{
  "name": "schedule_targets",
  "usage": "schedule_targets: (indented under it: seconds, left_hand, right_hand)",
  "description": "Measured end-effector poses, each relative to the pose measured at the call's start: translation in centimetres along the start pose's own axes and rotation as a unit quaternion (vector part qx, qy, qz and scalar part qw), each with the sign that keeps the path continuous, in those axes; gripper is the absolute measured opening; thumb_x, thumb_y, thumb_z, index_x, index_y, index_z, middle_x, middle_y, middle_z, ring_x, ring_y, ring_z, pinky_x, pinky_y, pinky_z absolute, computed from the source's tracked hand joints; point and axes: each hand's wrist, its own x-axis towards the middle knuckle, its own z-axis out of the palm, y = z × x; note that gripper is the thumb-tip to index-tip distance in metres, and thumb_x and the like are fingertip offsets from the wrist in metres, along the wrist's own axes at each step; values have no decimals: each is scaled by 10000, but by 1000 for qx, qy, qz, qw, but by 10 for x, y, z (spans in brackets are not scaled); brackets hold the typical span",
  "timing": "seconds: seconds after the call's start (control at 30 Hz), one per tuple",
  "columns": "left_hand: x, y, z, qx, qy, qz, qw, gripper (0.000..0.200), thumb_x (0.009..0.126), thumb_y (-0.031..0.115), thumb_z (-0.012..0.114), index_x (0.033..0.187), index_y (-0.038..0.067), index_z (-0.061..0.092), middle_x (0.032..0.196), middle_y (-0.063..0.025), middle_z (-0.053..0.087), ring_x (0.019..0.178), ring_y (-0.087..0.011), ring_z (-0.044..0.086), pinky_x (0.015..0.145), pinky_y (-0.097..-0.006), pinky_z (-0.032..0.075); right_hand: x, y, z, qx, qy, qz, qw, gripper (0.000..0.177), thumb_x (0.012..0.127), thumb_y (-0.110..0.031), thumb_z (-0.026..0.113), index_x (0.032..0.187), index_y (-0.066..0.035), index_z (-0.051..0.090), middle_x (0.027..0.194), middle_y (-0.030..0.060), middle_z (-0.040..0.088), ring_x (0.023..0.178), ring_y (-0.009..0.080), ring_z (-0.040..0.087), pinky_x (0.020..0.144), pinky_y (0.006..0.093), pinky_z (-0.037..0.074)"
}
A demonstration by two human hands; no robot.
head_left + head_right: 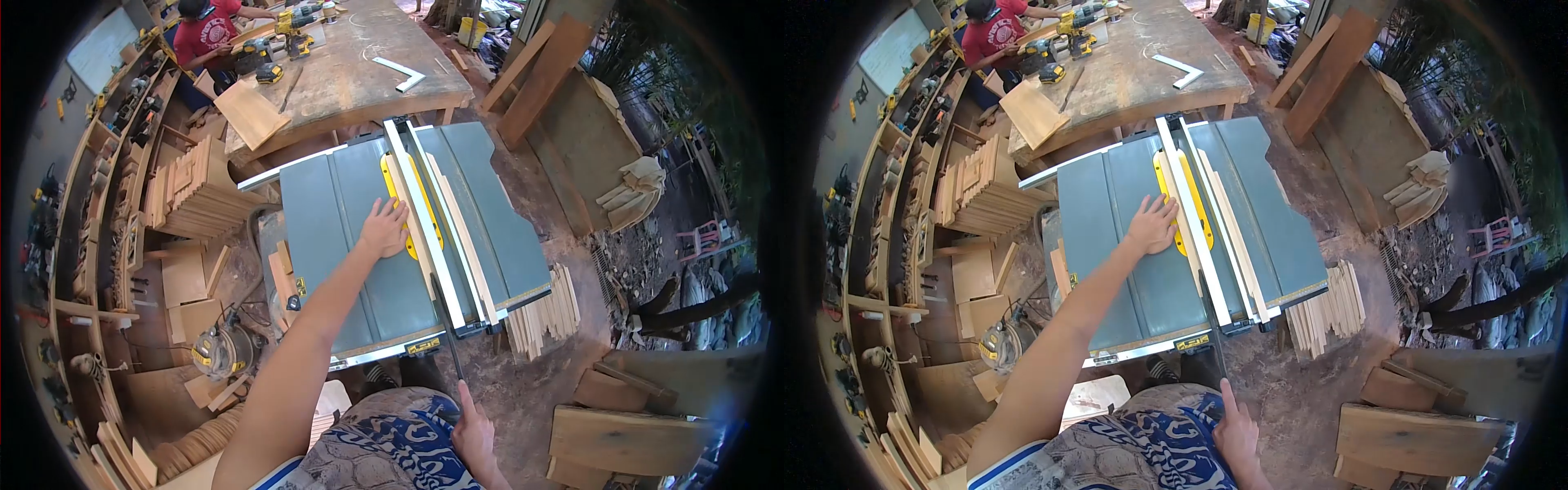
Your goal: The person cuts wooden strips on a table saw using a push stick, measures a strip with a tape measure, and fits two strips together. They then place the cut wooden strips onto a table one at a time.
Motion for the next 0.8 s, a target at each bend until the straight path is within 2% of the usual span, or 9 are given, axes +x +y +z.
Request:
schedule_targets:
  seconds: [0.23, 0.33, 0.4, 0.43, 0.5, 0.53, 0.63, 0.73, 0.8]
  left_hand:
    - [43, -35, 2, 14, -18, -24, 999, 642, 1046, 403, 393, 1576, 43, 424, 1659, -97, 397, 1553, -290, 312, 1270, -559, 196]
    - [65, -53, -2, -7, -52, -45, 998, 667, 1052, 423, 383, 1596, 37, 377, 1697, -102, 329, 1558, -314, 303, 1272, -566, 205]
    - [78, -65, -3, -11, -63, -65, 996, 845, 1012, 615, 434, 1619, 37, 331, 1714, -97, 294, 1576, -315, 268, 1272, -573, 198]
    - [84, -70, -4, -11, -63, -63, 996, 845, 1012, 615, 434, 1619, 37, 331, 1714, -97, 294, 1576, -315, 268, 1272, -573, 198]
    - [99, -82, -5, -18, -88, -85, 992, 1071, 909, 807, 484, 1641, 50, 291, 1731, -94, 253, 1598, -315, 217, 1266, -586, 202]
    - [105, -89, -5, -19, -87, -84, 992, 1071, 909, 807, 484, 1641, 50, 291, 1731, -94, 253, 1598, -315, 217, 1266, -586, 202]
    - [120, -108, -1, -48, -91, -102, 989, 1174, 839, 892, 493, 1666, 98, 243, 1745, -97, 212, 1611, -320, 177, 1259, -607, 203]
    - [137, -126, 7, -86, -83, -147, 982, 1143, 826, 874, 539, 1677, 173, 235, 1751, -81, 198, 1606, -324, 192, 1249, -641, 197]
    - [148, -137, 13, -108, -69, -173, 977, 1034, 877, 820, 538, 1681, 251, 223, 1752, -83, 194, 1605, -333, 193, 1240, -660, 196]
  right_hand:
    - [50, -30, -7, -3, 4, -10, 1000, 878, 848, -4, 582, 1637, -294, 330, 929, 242, 640, 781, 497, 659, 703, 594, 542]
    - [77, -42, -9, 8, 18, -18, 1000, 869, 856, -10, 578, 1637, -299, 332, 910, 235, 636, 777, 489, 660, 704, 595, 543]
    - [96, -47, -9, 9, 13, -25, 1000, 863, 865, -19, 575, 1641, -302, 323, 928, 224, 637, 790, 480, 666, 716, 591, 546]
    - [105, -50, -8, 10, 14, -24, 1000, 863, 865, -19, 575, 1641, -302, 323, 928, 224, 637, 790, 480, 666, 716, 591, 546]
    - [125, -59, -9, 5, 7, -22, 1000, 864, 869, -25, 577, 1643, -304, 315, 961, 213, 641, 814, 471, 673, 736, 580, 553]
    - [133, -65, -11, 5, 7, -21, 1000, 864, 869, -25, 577, 1643, -304, 315, 961, 213, 641, 814, 471, 673, 736, 580, 553]
    - [159, -78, -15, 16, -5, -37, 999, 880, 859, -22, 589, 1645, -298, 302, 980, 210, 642, 854, 471, 684, 761, 570, 563]
    - [183, -94, -26, 7, -42, -32, 999, 916, 843, -4, 597, 1651, -293, 276, 977, 216, 642, 856, 480, 685, 760, 570, 565]
    - [203, -94, -21, 11, -27, -59, 998, 943, 833, 10, 605, 1659, -273, 248, 971, 220, 641, 844, 482, 685, 762, 567, 567]
